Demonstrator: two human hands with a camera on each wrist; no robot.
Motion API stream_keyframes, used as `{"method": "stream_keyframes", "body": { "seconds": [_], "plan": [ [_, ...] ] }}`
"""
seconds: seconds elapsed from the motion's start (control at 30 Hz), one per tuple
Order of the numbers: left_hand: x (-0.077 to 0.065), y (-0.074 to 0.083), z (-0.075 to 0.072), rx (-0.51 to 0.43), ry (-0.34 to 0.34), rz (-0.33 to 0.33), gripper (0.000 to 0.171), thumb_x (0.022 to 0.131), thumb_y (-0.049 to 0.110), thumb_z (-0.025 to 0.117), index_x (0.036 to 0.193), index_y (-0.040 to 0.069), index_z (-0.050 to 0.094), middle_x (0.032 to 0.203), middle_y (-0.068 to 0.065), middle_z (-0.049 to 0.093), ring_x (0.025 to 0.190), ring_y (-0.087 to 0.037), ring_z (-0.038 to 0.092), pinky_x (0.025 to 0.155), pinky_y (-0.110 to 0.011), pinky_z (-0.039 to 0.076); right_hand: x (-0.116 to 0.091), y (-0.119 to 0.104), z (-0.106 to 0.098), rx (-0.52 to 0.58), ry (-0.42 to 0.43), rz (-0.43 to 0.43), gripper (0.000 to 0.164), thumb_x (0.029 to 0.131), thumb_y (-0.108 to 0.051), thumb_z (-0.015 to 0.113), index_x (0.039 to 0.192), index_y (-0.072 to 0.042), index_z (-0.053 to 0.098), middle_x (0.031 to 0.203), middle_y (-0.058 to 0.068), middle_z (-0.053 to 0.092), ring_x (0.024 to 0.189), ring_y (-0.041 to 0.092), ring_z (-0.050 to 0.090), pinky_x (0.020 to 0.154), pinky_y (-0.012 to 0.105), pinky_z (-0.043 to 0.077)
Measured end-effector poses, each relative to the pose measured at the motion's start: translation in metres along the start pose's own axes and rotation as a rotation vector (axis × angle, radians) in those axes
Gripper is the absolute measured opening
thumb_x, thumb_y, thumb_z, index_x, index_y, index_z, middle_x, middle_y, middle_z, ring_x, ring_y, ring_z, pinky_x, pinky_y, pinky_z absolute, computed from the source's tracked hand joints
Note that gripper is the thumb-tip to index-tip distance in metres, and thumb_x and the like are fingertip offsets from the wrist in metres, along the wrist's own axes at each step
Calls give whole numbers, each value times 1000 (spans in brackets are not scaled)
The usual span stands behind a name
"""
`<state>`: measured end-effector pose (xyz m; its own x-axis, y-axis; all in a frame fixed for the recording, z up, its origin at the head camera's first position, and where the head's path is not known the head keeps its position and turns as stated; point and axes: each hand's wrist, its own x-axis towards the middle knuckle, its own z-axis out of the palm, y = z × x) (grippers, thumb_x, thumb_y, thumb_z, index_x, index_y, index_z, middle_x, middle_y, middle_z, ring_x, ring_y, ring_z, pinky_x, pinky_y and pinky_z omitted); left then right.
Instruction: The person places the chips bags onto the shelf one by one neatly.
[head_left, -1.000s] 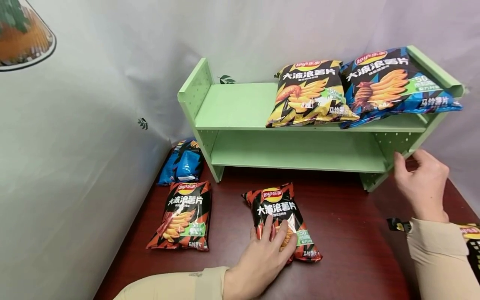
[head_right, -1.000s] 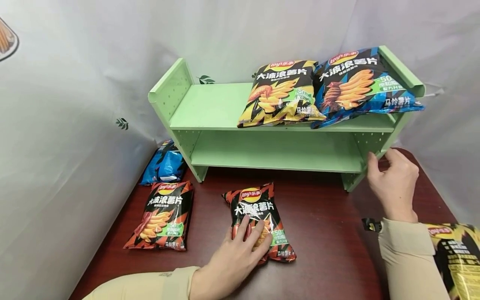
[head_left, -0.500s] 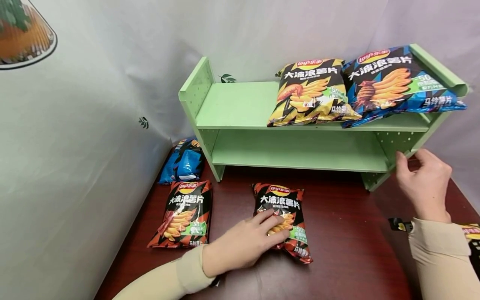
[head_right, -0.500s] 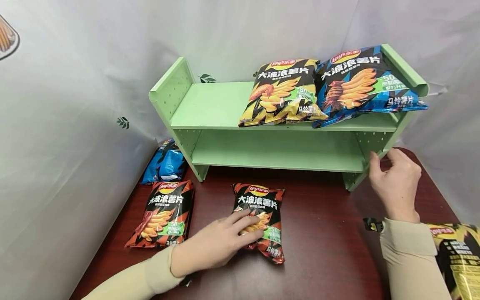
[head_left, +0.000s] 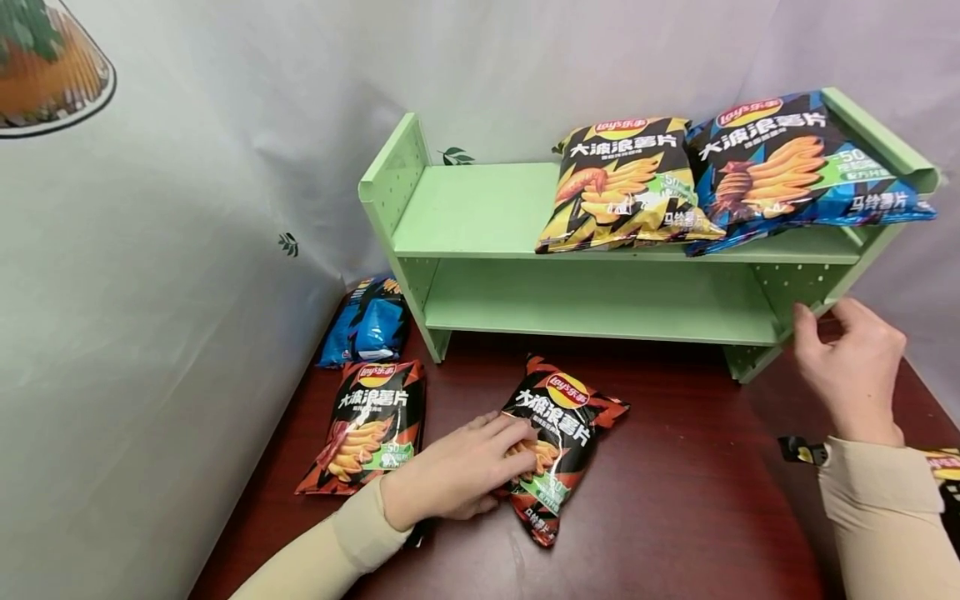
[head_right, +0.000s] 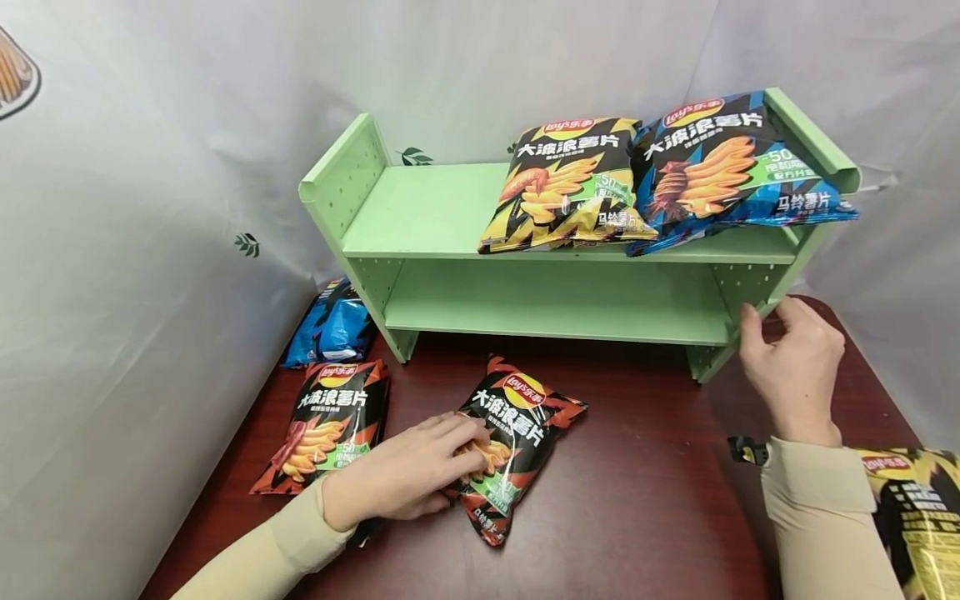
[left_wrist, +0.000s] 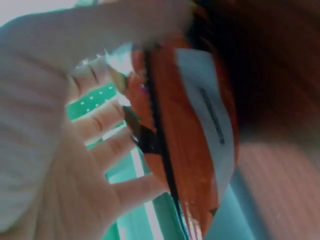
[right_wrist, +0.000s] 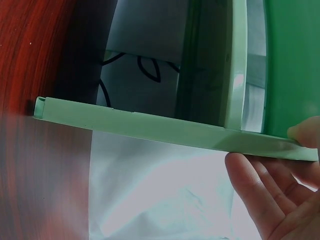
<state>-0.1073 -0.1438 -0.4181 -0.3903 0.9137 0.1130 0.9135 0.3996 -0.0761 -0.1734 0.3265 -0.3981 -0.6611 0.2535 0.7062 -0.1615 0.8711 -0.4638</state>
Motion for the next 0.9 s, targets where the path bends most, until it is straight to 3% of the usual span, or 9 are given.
{"method": "stream_keyframes", "body": {
  "seconds": [0.07, 0.13, 0.3, 0.37, 0.47, 0.67, 0.9],
  "plan": [
    [-2, 1, -1, -71, 13, -47, 70, 70, 46, 94, 123, 23, 55, 141, 0, 49, 132, -22, 53, 112, -45, 49, 0, 0, 0, 0, 1, -1, 30, 95, -20, 64, 93, 9, 70, 85, 30, 69, 78, -35, 26, 61, 19, 27],
    [-3, 1, -3, -154, 52, -128, 70, 73, 54, 90, 125, 22, 56, 142, 1, 49, 130, -19, 55, 111, -41, 50, 0, 0, 1, 0, 1, -2, 30, 95, -20, 64, 94, 9, 70, 85, 30, 70, 78, -35, 26, 61, 20, 27],
    [-8, -1, -8, -382, 128, -455, 63, 87, 53, 78, 136, 21, 57, 137, 4, 56, 116, -13, 62, 94, -37, 56, 0, 0, 1, -3, 1, -4, 30, 95, -20, 64, 95, 9, 70, 86, 30, 70, 80, -34, 26, 61, 23, 27],
    [-11, -2, -10, -448, 120, -586, 65, 88, 52, 76, 140, 20, 54, 137, 3, 57, 109, -15, 65, 89, -38, 56, 0, 0, 1, -5, 1, -3, 30, 95, -20, 64, 95, 9, 70, 86, 31, 69, 80, -34, 26, 61, 23, 27],
    [-14, -4, -9, -506, 81, -721, 72, 90, 56, 73, 146, 16, 50, 137, -2, 59, 101, -20, 67, 87, -42, 56, 0, 0, 1, -6, -3, 0, 30, 95, -20, 64, 96, 9, 70, 86, 31, 70, 79, -34, 26, 61, 22, 27],
    [-14, -12, -2, -599, -28, -829, 86, 91, 70, 63, 151, 10, 48, 142, -10, 61, 125, -30, 64, 102, -51, 53, 0, 0, 0, -3, 0, -4, 29, 95, -20, 64, 95, 9, 70, 86, 30, 70, 79, -35, 26, 61, 20, 27],
    [-11, -24, 11, -778, -81, -859, 82, 90, 69, 66, 142, 7, 54, 112, 2, 70, 99, -12, 66, 90, -39, 54, 0, 2, 0, 8, 8, -9, 30, 94, -20, 64, 94, 9, 70, 85, 30, 70, 78, -36, 27, 61, 20, 27]
  ]
}}
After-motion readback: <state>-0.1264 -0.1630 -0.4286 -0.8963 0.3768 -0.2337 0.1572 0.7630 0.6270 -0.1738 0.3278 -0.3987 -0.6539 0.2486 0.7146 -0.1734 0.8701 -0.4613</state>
